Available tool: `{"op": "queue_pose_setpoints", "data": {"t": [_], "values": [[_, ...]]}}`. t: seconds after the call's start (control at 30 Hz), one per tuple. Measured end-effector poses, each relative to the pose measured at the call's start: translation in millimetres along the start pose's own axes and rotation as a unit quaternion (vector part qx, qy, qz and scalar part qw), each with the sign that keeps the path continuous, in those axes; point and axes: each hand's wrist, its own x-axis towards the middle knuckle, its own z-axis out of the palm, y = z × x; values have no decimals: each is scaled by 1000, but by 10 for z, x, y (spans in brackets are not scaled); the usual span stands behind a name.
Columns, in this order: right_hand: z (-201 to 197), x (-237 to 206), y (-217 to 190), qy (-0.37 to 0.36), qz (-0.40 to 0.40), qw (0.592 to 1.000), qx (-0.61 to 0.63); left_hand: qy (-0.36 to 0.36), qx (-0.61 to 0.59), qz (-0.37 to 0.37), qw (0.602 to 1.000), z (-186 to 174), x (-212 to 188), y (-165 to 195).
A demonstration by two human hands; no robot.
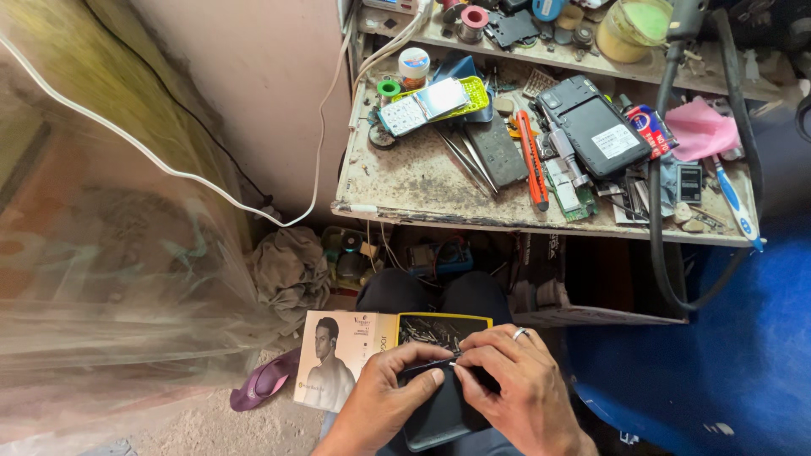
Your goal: The person removes the back cover of a smartphone, selects small components from a box, and uses scissors to trim a piece of tape before applying it to the phone's interior. The back cover is then reattached.
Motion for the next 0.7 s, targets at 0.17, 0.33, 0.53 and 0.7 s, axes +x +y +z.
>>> {"op": "queue_pose_setpoints", "data": {"t": [0.17,0.33,0.53,0.7], "values": [[40,-29,-41,23,9,999,-28,8,0,1,1000,16,12,-16],[86,-46,-86,48,11,997,-63,16,29,24,999,23,14,-28],[113,-67,-112,60,16,995,-78,30,32,24,999,37,9,-46],[90,-52,-113,48,49,997,-38,30,41,40,998,43,-12,-40]]}}
